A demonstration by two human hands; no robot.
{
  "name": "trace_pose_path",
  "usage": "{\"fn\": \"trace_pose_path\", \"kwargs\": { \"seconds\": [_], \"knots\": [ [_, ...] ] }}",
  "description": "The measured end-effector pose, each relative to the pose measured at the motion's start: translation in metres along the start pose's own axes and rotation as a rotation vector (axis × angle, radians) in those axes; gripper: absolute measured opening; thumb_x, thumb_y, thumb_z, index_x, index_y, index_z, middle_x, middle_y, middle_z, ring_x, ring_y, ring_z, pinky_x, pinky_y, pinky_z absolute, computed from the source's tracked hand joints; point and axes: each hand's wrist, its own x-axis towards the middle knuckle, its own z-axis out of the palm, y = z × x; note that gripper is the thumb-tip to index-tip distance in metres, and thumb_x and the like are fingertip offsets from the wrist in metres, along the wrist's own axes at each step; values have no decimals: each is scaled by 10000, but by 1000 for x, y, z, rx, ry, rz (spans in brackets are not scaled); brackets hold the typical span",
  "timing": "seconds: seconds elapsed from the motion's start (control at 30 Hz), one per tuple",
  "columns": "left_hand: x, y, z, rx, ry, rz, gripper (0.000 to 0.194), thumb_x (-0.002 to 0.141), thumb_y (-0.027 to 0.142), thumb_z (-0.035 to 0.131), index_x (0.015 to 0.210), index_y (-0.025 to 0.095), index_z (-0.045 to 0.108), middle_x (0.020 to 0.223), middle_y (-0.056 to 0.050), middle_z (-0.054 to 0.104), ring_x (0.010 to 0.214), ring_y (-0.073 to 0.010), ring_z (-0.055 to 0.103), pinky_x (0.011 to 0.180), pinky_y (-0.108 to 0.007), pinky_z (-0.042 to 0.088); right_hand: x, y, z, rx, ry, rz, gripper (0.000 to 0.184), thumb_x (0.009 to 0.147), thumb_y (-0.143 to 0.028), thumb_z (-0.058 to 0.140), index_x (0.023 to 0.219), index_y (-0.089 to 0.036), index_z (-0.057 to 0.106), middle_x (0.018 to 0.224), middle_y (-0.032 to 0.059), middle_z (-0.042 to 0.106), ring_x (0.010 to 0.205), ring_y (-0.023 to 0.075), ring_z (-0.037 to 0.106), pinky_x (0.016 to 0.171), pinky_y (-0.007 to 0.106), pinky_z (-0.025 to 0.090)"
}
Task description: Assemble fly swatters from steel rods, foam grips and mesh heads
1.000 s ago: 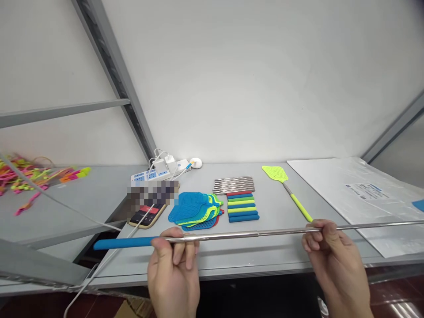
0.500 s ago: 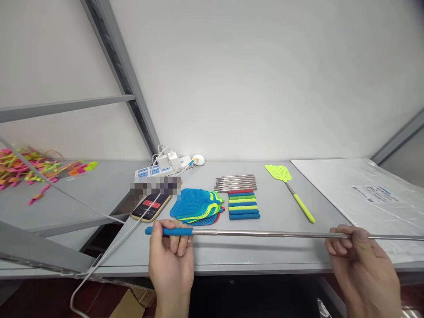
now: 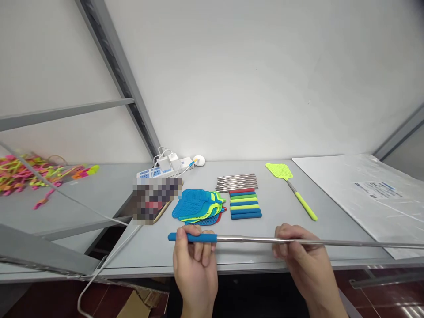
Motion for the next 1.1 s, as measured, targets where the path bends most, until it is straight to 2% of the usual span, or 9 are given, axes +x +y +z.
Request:
{"fn": "trace_pose_path", "kwargs": {
  "seconds": [0.13,0.27,0.5,0.6,0.67,0.77,0.93,1.0,1.1],
  "knots": [
    [11,12,1,-58,61,-1,290,933,389,603,732,181,584,468,99,288,380,-52,229,434,-173,367,5,-11,-12,38,179,-37,89,846,-307,733,884,-228,746,644,-13,532,604,123,521,568,282,442],
    [20,25,-3,-84,57,66,276,936,351,585,726,173,574,458,94,307,383,-59,234,438,-176,377,9,-22,-16,107,313,-45,155,862,-350,708,850,-196,709,685,-16,504,619,110,492,554,261,441],
    [37,55,-17,-115,125,220,247,941,288,530,718,183,537,436,98,310,395,-76,191,545,-188,460,29,-51,-25,332,542,-154,277,900,-420,653,758,-192,589,632,-48,366,548,93,340,471,224,335],
    [40,56,-18,-107,123,228,241,936,280,524,715,184,531,436,98,307,399,-81,181,530,-184,445,36,-56,-25,363,568,-141,327,951,-448,556,746,-197,596,621,-37,362,546,106,343,476,249,331],
    [42,54,-18,-96,133,231,229,923,278,530,713,186,527,441,98,318,399,-81,171,529,-189,447,40,-54,-24,331,605,-164,339,968,-388,487,739,-176,617,640,-26,382,553,111,367,488,262,352],
    [43,54,-21,-83,137,249,216,886,269,520,687,188,513,431,91,309,404,-86,172,526,-202,447,48,-52,-26,277,681,-209,335,924,-295,423,802,-110,674,729,6,452,614,122,450,536,287,419],
    [51,61,-28,-62,139,260,194,807,260,488,626,189,480,415,76,299,412,-89,201,540,-229,453,61,-57,-29,234,691,-222,440,941,-356,363,858,-118,724,803,63,549,729,162,547,635,339,477],
    [52,57,-26,-65,156,281,188,789,253,486,612,191,472,416,75,302,409,-89,204,513,-222,428,62,-56,-22,206,718,-233,432,955,-365,370,891,-143,735,850,75,601,806,175,595,730,361,489],
    [41,39,-15,-66,207,254,210,785,244,489,585,196,450,404,80,288,388,-85,196,487,-212,404,53,-39,7,86,682,-280,411,970,-373,370,943,-183,733,942,75,680,962,204,642,865,395,472]
  ]
}}
